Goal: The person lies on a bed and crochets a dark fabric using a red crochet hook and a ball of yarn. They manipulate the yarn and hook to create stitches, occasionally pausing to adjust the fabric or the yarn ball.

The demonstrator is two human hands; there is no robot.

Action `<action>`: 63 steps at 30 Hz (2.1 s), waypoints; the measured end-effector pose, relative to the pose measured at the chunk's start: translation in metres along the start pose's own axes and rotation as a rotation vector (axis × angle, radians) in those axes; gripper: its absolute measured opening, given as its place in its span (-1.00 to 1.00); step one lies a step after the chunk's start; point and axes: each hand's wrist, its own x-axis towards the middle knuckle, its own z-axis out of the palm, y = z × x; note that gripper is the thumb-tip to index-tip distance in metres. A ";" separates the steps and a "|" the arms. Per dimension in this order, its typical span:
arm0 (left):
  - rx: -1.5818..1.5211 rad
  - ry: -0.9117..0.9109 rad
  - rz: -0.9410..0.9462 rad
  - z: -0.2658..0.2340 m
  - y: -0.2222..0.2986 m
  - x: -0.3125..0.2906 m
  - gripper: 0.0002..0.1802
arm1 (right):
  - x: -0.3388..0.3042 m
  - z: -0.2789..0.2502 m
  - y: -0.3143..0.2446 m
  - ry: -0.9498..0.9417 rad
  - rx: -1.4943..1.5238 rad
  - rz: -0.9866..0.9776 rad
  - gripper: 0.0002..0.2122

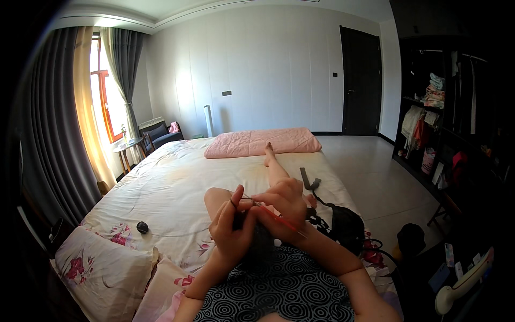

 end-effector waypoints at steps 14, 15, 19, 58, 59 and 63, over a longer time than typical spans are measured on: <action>-1.087 -0.333 -0.836 -0.034 -0.007 0.018 -0.51 | -0.003 -0.007 0.013 -0.065 0.546 0.211 -0.81; -1.095 -0.338 -0.835 -0.034 -0.007 0.018 -0.51 | -0.001 -0.009 0.013 -0.079 0.568 0.209 -0.80; -1.107 -0.359 -0.816 -0.035 -0.009 0.017 -0.51 | 0.002 -0.014 0.014 -0.134 0.624 0.184 -0.79; -1.258 -0.285 -0.881 -0.032 -0.018 0.017 -0.42 | 0.005 -0.015 0.007 -0.123 0.080 -0.182 -0.78; -1.263 -0.278 -0.882 -0.031 -0.021 0.016 -0.43 | 0.005 -0.016 0.009 -0.138 0.125 -0.157 -0.79; -1.167 -0.255 -0.823 -0.028 -0.019 0.015 -0.47 | 0.004 -0.017 0.012 -0.196 0.549 0.140 -0.78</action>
